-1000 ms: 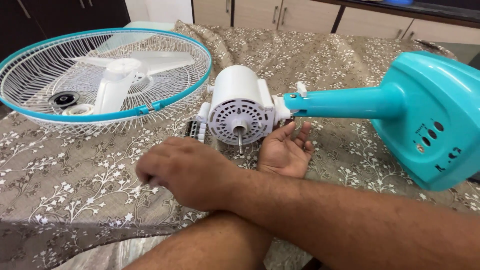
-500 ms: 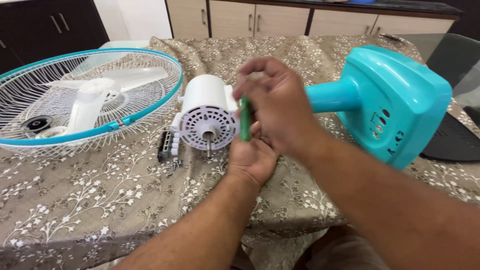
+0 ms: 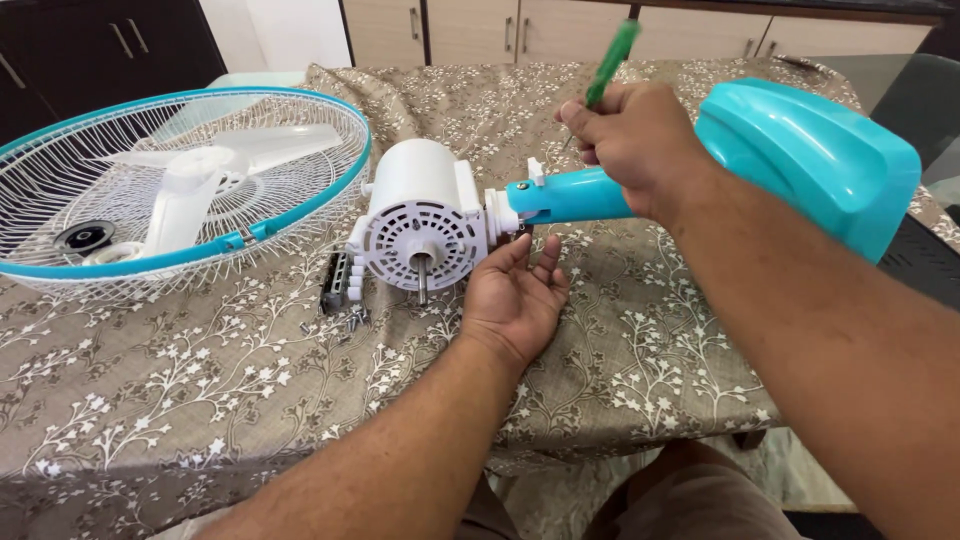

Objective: The person assembles an electric fan by attaching the motor to the neck, securing it with screws, and installing the control switch inside the base. The person uses a screwdriver to tighten screws and aligns components by hand.

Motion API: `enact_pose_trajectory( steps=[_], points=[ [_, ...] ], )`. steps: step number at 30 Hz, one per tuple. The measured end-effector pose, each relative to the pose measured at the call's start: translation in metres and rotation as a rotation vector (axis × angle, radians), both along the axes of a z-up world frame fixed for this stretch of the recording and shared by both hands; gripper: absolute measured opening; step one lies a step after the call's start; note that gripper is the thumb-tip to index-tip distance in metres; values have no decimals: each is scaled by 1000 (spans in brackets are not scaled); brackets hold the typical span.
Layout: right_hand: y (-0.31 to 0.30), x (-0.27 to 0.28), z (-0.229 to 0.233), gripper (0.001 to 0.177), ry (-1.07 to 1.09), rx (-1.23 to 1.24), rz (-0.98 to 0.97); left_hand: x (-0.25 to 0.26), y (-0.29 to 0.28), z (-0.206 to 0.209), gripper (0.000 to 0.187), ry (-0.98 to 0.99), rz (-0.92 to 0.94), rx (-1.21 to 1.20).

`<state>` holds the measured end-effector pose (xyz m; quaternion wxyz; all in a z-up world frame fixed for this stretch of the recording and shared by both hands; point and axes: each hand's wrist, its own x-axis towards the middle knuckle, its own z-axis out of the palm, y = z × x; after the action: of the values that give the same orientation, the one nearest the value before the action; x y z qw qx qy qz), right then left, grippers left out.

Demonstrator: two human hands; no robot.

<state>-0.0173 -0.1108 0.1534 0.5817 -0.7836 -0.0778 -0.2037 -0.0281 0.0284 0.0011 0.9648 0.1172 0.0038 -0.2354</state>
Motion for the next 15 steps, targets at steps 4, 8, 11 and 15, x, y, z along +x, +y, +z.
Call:
enact_pose_trajectory(
  steps=[4, 8, 11, 15],
  points=[
    [1, 12, 0, 51, -187, -104, -75, 0, 0, -1, 16, -2, -15, -15],
    [4, 17, 1, 86, -358, -348, -148, 0, 0, -2, 17, 19, -7, -16],
    [11, 25, 0, 72, -350, -379, 55, -1, -1, 0, 17, 23, -13, -23],
    [16, 31, -3, 70, -341, -473, 79, -1, -1, 1, 16, 28, -3, -13]
  ],
)
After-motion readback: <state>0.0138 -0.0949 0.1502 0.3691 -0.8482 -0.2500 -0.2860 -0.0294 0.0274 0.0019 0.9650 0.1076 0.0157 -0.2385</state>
